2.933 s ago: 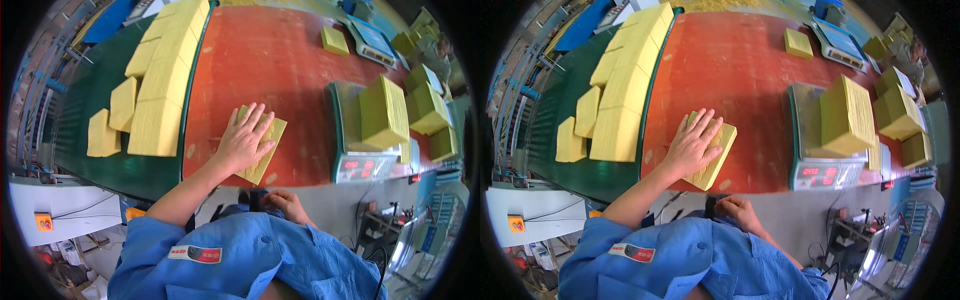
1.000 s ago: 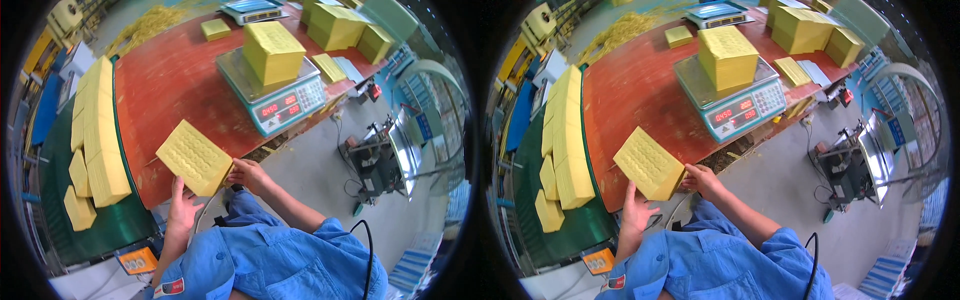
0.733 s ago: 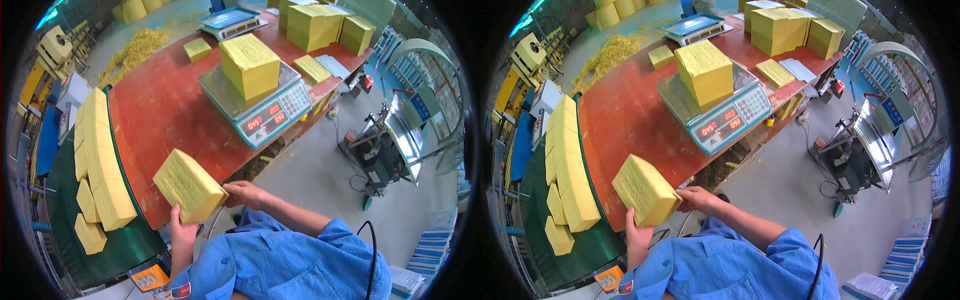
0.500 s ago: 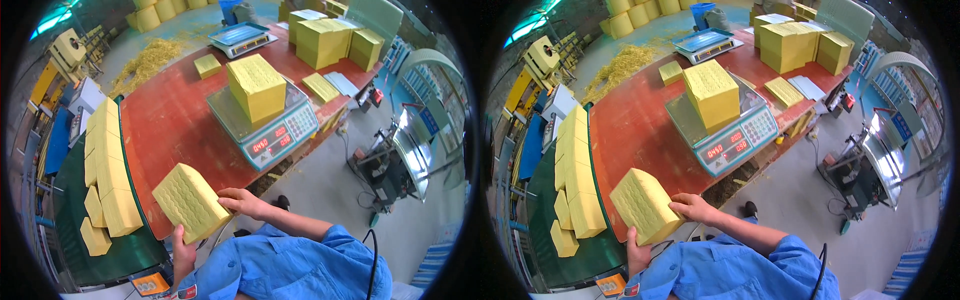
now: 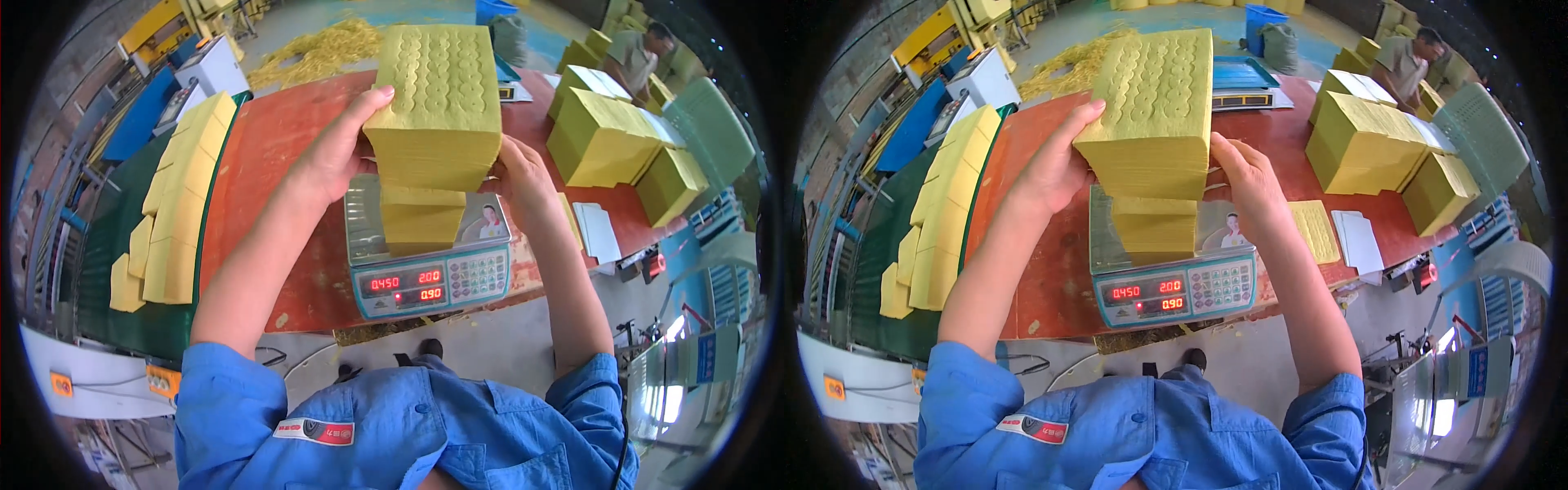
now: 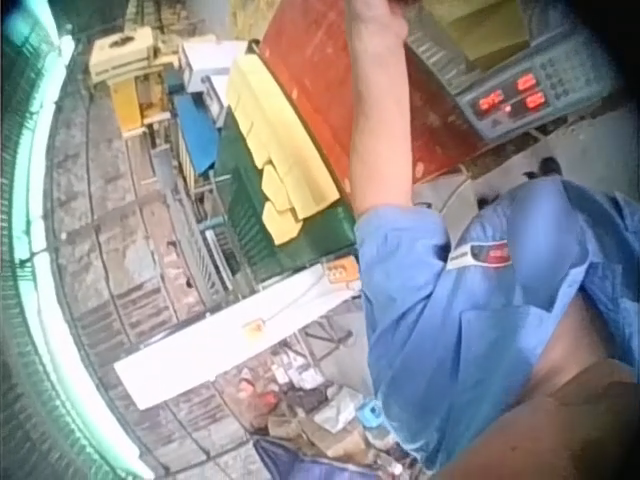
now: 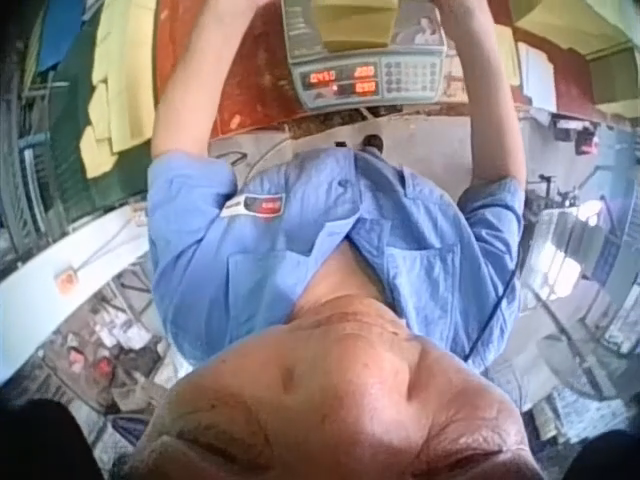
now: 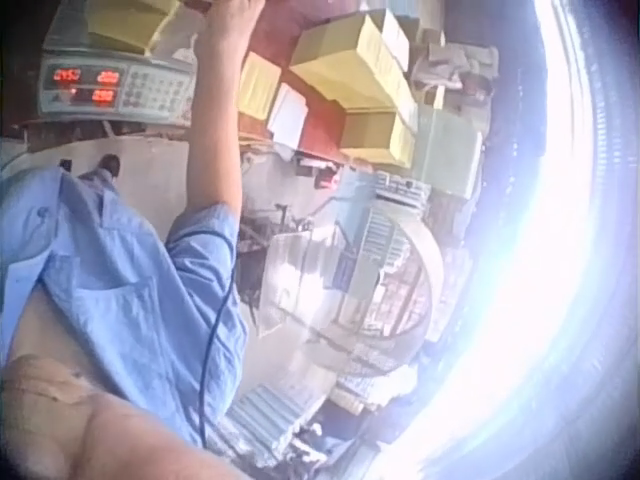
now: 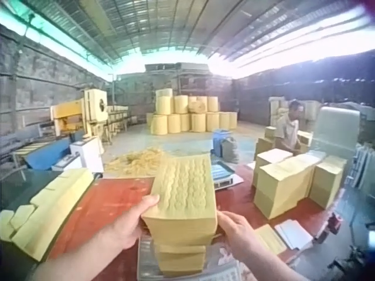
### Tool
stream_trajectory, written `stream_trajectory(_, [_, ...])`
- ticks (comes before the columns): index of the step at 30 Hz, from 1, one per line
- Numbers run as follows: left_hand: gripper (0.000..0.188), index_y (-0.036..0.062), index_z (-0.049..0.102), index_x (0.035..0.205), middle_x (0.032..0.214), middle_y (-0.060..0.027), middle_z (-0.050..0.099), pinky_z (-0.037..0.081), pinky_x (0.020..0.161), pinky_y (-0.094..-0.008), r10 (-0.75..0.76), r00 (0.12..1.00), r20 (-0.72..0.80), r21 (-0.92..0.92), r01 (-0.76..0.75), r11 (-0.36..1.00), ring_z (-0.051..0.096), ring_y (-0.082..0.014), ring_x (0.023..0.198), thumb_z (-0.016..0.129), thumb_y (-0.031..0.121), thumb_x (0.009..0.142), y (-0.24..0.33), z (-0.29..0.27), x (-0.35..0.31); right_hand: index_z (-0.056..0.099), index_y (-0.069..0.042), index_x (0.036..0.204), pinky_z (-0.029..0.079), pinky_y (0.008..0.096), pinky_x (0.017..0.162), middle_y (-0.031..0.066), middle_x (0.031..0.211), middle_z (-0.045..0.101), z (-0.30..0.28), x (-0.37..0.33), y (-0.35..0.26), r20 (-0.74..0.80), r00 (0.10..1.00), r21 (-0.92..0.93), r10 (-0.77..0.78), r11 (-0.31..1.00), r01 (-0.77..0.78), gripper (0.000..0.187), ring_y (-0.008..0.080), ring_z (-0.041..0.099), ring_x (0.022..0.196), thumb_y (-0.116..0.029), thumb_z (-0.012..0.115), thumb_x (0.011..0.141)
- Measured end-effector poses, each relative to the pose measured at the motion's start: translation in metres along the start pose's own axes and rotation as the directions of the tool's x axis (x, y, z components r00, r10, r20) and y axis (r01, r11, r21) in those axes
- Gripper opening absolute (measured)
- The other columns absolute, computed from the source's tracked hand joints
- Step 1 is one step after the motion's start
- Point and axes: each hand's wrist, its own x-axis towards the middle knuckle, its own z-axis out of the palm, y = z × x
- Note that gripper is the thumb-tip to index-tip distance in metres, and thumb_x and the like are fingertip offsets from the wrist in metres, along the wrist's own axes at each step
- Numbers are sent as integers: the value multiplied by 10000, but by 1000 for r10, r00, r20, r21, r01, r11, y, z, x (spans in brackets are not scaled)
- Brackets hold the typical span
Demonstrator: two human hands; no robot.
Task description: Stack, weigh, and bundle embossed yellow paper sheets using a banding machine.
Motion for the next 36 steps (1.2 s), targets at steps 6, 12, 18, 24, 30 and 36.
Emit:
stream_trajectory(6, [744,109,513,1363,1283,-95,565,446,869,-395,-197,974,-111,18,201,980,543,-231,1111,554,645,848,-17,9,19,619,22,1147,523,301,701,82,963,668,-32,35,29,104,982,20,160,986,-163,445,161,649,812,-386,540,985])
stream_trajectory(12, [724,108,506,1371,1273,-99,576,482,873,-432,-208,969,-136,39,215,976,563,-229,1116,519,636,876,-27,-1,12,637,19,1124,514,291,691,78,934,664,-26,27,29,81,989,-78,123,990,-116,439,151,632,780,-387,550,981])
stream_trajectory(18, [701,103,485,1386,1281,-96,578,502,868,-406,-194,976,-101,90,204,975,577,-211,1104,496,612,904,-27,1,7,655,18,1103,506,274,696,66,901,655,-26,16,32,66,993,-136,96,987,-87,436,138,617,792,-386,533,992])
stream_trajectory(24, [762,83,502,1373,1317,-131,536,508,872,-440,-166,981,-103,110,177,978,520,-260,1178,493,664,879,-33,-3,4,653,32,1125,507,274,701,59,931,659,-16,6,36,31,998,-142,59,988,-54,434,123,599,786,-361,515,1003])
stream_trajectory(30, [789,78,515,1365,1256,-103,586,496,880,-403,-145,989,-41,236,150,960,545,-200,1137,419,706,899,-32,-4,7,653,27,1157,496,265,721,64,965,668,-19,-1,37,-13,1000,-186,26,982,-28,426,120,595,807,-344,506,1006])
stream_trajectory(36, [838,35,447,1428,1378,-123,530,346,1082,-402,-2,993,-115,75,11,997,474,-227,1270,261,705,962,-57,-11,14,574,0,1305,476,347,893,125,1190,632,-23,4,59,-112,990,-177,-90,982,69,575,193,585,1041,-478,449,1010])
